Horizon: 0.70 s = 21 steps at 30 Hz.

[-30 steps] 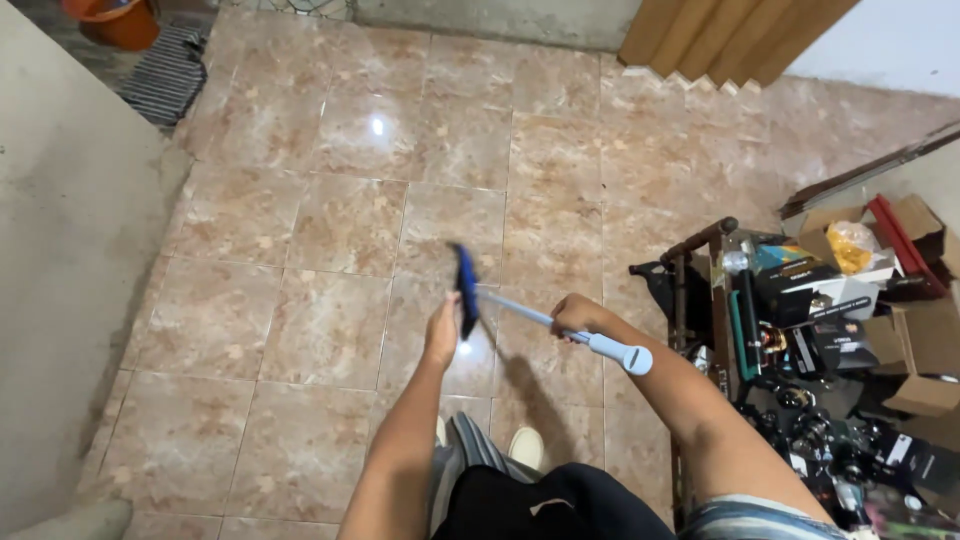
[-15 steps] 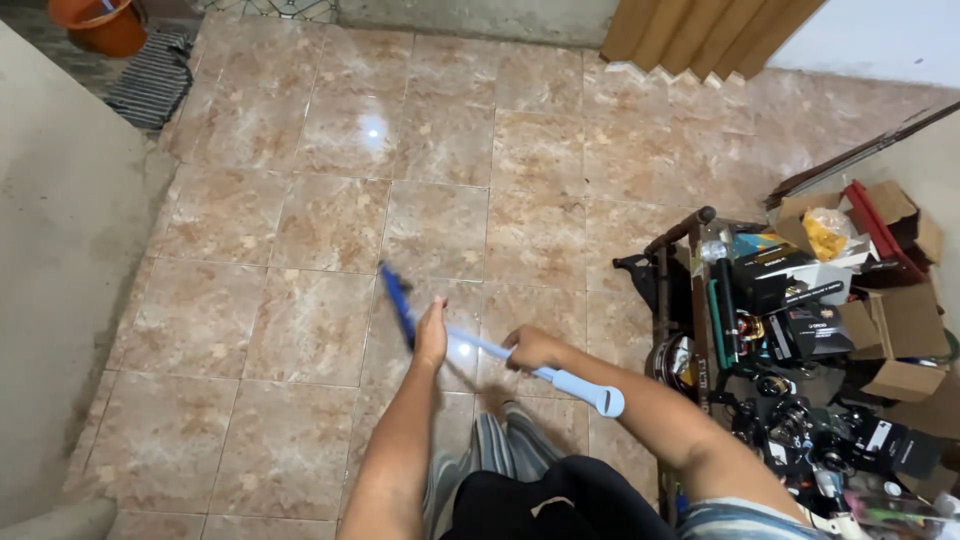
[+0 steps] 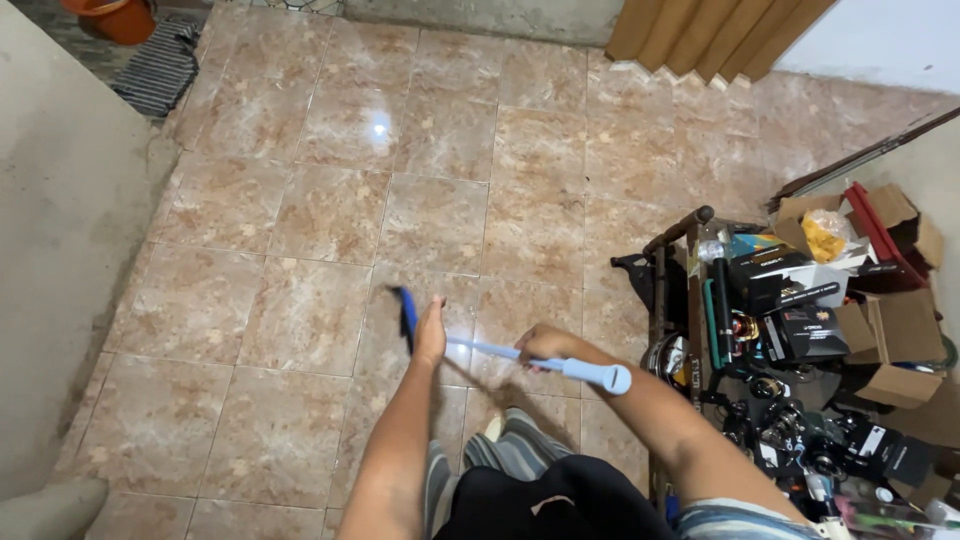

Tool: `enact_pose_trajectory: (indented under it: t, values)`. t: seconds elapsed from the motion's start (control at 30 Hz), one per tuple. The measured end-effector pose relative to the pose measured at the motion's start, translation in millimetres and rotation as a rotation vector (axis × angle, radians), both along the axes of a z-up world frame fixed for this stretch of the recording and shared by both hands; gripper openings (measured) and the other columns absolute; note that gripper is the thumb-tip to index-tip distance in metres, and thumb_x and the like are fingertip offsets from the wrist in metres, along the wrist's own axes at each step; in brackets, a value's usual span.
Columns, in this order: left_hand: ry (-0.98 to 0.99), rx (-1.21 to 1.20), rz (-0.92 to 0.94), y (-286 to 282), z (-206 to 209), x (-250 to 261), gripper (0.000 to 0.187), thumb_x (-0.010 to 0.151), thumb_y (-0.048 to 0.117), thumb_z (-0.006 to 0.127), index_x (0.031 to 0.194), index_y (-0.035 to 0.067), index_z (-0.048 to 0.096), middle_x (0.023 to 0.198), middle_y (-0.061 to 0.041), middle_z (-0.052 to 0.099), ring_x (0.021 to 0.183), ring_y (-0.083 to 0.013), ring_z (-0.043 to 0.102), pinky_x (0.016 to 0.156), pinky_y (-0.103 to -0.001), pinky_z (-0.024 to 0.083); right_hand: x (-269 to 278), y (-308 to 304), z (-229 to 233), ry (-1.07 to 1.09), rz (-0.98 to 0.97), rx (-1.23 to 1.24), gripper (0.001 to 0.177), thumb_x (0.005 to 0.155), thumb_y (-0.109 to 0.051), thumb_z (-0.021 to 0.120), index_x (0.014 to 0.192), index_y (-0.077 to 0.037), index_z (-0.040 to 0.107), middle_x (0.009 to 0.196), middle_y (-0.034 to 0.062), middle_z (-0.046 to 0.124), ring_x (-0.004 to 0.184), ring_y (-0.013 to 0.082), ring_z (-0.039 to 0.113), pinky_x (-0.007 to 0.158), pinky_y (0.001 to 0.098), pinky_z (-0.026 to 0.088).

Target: The recorder uses a squeegee to clean a tiled floor, moving from a hallway into a room with large speakers.

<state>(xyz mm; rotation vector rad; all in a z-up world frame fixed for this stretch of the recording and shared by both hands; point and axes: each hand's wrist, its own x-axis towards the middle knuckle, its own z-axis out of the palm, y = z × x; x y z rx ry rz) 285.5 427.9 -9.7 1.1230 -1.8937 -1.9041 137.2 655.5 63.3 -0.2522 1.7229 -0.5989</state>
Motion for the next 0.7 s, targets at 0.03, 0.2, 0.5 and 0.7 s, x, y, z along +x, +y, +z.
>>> enact_pose_trajectory:
  t: [0.03,0.2,0.5,0.7]
  values:
    - [0.001,0.001,0.001,4.6,5.0,-0.7,0.064,0.106,0.048,0.036,0.135,-0.002,0.063,0.144,-0.016,0.061,0.139,-0.0254,0.051,0.118,-0.034,0.032,-12.1,5.5,0.6,0.001,0.001,0.001,0.026,0.080,-0.006,0.075,0.105,-0.002,0.077,0.075,0.0099,0.075,0.052,0.0147,0.067,0.045,0.0311,0.052]
    - [0.017,0.117,0.052,20.0,31.2,-1.5,0.063,0.104,0.047,0.039,0.135,-0.001,0.063,0.143,-0.016,0.063,0.138,-0.0247,0.054,0.117,-0.034,0.034,-69.1,19.2,-6.3,0.111,-0.053,-0.003,0.011,0.078,-0.001,0.074,0.086,0.003,0.078,0.067,0.0125,0.073,0.051,0.0181,0.067,0.044,0.0338,0.052]
    - [-0.006,0.063,0.034,23.4,20.0,19.7,0.063,0.104,0.047,0.037,0.136,0.000,0.064,0.142,-0.017,0.062,0.138,-0.0265,0.053,0.116,-0.035,0.034,-83.9,0.2,8.0,0.511,0.136,0.129,0.022,0.078,-0.009,0.069,0.089,0.009,0.077,0.073,0.0225,0.076,0.058,0.0269,0.075,0.054,0.0392,0.058]
    - [-0.045,0.055,0.053,4.6,12.6,36.3,0.063,0.104,0.047,0.039,0.134,-0.003,0.064,0.143,-0.017,0.062,0.139,-0.0255,0.053,0.117,-0.034,0.034,-39.6,-1.7,38.5,0.486,0.063,0.005,0.036,0.076,-0.004,0.071,0.109,0.009,0.071,0.083,0.0219,0.075,0.061,0.0279,0.076,0.056,0.0375,0.061]
